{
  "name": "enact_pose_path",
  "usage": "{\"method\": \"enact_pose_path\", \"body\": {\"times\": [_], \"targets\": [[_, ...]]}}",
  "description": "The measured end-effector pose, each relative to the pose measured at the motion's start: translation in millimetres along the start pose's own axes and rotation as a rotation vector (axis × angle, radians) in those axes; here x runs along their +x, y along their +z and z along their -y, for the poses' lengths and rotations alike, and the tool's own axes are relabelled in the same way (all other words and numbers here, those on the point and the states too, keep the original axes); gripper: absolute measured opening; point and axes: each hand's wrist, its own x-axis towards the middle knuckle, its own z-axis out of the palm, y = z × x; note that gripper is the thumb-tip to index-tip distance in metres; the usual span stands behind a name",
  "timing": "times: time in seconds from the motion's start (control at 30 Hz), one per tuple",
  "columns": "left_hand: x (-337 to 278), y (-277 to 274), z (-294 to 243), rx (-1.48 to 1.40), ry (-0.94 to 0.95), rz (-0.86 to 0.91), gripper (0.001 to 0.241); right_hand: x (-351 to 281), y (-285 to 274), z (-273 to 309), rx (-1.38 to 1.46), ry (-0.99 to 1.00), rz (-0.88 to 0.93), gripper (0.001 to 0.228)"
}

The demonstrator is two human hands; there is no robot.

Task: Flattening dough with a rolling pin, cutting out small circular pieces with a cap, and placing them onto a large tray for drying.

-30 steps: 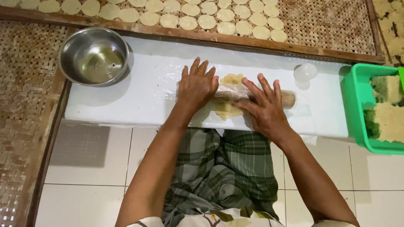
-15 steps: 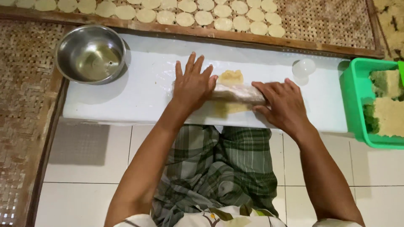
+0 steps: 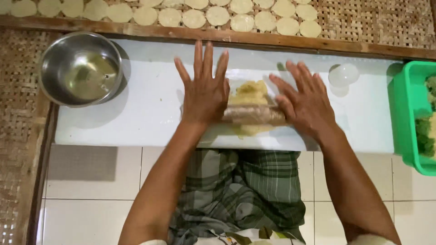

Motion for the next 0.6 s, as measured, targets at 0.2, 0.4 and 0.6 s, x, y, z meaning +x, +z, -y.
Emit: {"method": "enact_pose_path", "body": {"times": [0.2,0.4,0.6], "targets": [[6,13,6,0.157,0.076,-0.110,0.076,3,3,0,0.018,0.026,-0.003,0.052],[-20,-15,-14,0.070,-0.048,0.212,0.083,-29,6,16,-0.029,0.061,-0.052,0.047],[-57,-12,-23,0.083,-0.063,0.184,0.071,-60,3,37,0.005,0.085,-0.134,0.049]]}}
